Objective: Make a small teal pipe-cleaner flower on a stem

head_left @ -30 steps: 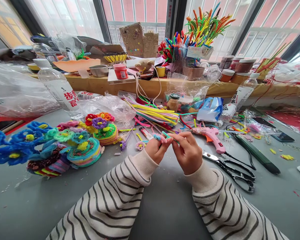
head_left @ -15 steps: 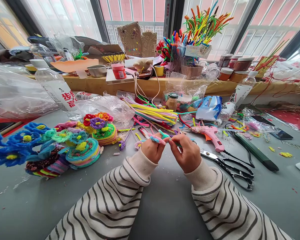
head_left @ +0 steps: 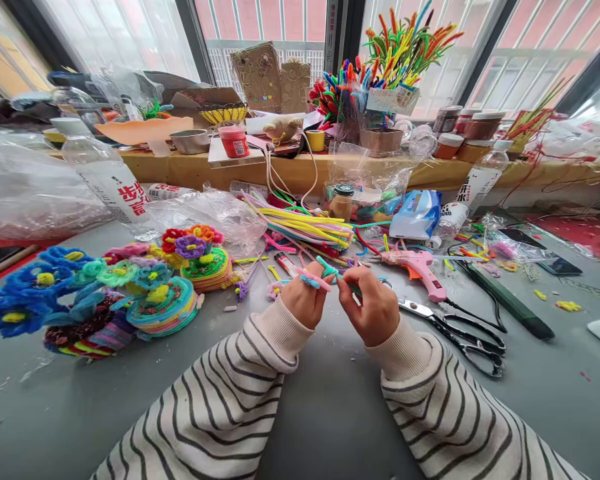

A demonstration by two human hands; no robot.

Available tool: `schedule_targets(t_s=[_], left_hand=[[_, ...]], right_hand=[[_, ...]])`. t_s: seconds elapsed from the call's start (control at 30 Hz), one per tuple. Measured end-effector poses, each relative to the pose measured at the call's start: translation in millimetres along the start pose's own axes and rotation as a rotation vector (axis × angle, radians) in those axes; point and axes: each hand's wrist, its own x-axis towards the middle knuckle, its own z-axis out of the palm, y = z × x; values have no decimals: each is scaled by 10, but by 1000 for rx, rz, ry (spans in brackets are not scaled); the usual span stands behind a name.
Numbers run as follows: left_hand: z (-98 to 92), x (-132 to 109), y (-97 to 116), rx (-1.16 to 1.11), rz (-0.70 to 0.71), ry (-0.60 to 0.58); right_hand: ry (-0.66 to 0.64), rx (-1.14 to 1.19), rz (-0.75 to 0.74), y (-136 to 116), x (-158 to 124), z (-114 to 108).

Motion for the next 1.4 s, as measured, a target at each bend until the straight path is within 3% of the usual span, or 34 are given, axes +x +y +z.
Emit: schedule_targets(t_s=[0.13, 0.37, 0.57, 0.83, 1.07, 1.17, 1.27, 1.4], left_hand=[[2, 3, 1, -21, 25, 16], [3, 12, -10, -106, 51, -19], [-22, 4, -6, -211, -13, -43], [37, -9, -6, -40, 34, 28], [40, -19, -39, 132, -76, -6], [55, -20, -84, 140, -43, 26], [70, -15, -128, 86, 33, 73], [58, 4, -175, 4, 93, 63]], right_hand=[[-1, 23, 43, 3, -3, 9], [22, 46, -26, 9, -14, 2], [-70, 59, -48, 0, -8, -28], [-4, -7, -65, -19, -3, -4], [-11, -18, -9, -28, 2, 17], [-82, 3, -27, 0, 21, 6], [-222, 32, -149, 34, 35, -25], [-328, 24, -179, 70, 44, -56]])
